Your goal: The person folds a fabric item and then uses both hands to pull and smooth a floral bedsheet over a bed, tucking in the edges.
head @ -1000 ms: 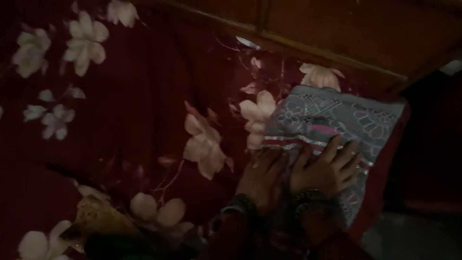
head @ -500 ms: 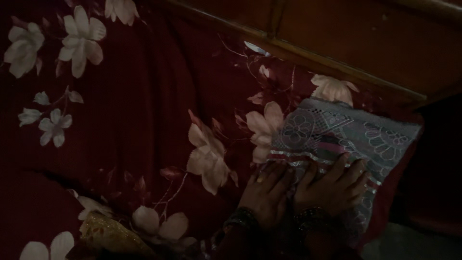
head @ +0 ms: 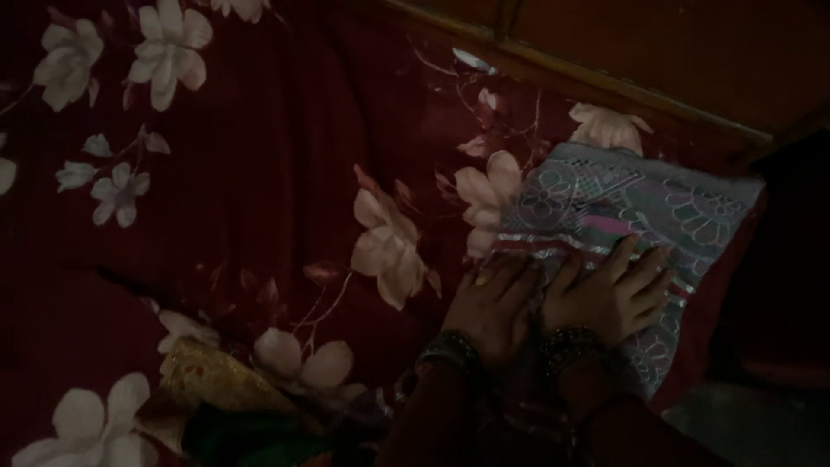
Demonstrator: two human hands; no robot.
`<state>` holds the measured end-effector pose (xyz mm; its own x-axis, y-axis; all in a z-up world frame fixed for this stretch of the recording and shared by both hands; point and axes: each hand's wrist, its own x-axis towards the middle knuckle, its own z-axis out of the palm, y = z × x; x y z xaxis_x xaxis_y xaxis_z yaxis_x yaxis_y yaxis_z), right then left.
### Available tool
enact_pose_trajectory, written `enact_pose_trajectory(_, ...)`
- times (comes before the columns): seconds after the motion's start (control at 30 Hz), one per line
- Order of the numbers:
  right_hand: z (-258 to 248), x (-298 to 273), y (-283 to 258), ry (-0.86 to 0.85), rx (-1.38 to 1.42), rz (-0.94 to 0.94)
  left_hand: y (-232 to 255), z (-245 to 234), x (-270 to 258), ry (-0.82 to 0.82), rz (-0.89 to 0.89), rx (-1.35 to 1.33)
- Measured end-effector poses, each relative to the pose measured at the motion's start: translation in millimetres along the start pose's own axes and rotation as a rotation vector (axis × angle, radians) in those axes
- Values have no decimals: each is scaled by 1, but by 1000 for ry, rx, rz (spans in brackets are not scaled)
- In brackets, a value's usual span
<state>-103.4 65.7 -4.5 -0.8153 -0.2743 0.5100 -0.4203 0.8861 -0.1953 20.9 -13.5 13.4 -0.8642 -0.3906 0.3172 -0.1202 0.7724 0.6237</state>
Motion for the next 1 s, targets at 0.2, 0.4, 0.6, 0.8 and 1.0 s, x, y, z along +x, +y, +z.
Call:
enact_pose_trajectory(0.2,-5,0,6,-45,13,-16,-3,8,0,-10,-10,-29)
enact_pose_trajectory(0.4,5,-2,6,-27,44,4,-2,9,-4,58,13,45)
enact_pose_trajectory(0.6,35,1,27,-76,39,-70,-2,17,-4,61,-31,30)
enact_pose_trajectory(0.8,84,4,52,-27,6,-229,30,28,-12,49,-421,382)
enact_pose_trajectory(1.0,94,40,110,-697,-171,-361,101,47,-48,-31,-553,309)
